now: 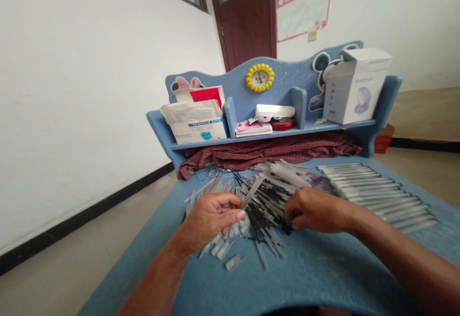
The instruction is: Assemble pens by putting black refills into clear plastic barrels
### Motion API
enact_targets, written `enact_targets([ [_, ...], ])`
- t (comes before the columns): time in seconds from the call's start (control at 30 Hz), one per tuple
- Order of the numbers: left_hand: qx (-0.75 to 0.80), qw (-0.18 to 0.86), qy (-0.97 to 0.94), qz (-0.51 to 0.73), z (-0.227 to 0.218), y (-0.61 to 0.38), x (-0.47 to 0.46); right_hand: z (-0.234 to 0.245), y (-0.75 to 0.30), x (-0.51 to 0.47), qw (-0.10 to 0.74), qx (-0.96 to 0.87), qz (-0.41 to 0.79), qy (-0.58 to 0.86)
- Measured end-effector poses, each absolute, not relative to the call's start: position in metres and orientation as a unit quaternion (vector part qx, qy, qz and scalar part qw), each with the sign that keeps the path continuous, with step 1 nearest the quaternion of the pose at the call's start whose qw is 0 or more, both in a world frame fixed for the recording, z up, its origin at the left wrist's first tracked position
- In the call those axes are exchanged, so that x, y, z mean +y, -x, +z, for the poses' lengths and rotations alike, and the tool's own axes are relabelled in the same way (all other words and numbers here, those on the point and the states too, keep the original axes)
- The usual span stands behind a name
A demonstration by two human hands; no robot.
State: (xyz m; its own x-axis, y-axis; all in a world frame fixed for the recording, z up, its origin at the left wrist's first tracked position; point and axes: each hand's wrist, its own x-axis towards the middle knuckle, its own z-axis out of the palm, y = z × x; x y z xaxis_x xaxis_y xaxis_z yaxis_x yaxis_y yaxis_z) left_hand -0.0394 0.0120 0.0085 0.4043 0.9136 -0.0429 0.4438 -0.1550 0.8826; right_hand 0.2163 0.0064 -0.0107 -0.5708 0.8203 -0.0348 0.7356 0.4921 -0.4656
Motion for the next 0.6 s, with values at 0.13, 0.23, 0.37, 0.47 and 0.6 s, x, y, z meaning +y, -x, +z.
enact_targets([
  [0.13, 0.475, 0.447, -0.714, 0.255, 0.007, 0.039, 0.012, -0.021, -0.206, 0.005, 0.021, -0.870, 0.121, 0.477],
  [0.23, 0.476, 0.443, -0.724, 0.232, 0.004, 0.040, 0.012, -0.023, -0.204, 0.005, 0.029, -0.879, 0.129, 0.459],
  [0.37, 0.470, 0.440, -0.744, 0.181, 0.001, 0.041, 0.014, -0.013, -0.213, 0.006, 0.102, -0.871, 0.208, 0.434],
  [0.47, 0.455, 0.447, -0.757, 0.141, 0.000, 0.041, 0.014, -0.006, -0.221, 0.005, 0.161, -0.809, 0.344, 0.449],
  [0.6, 0.438, 0.451, -0.769, 0.115, -0.001, 0.040, 0.014, -0.002, -0.224, 0.002, 0.223, -0.747, 0.442, 0.444],
])
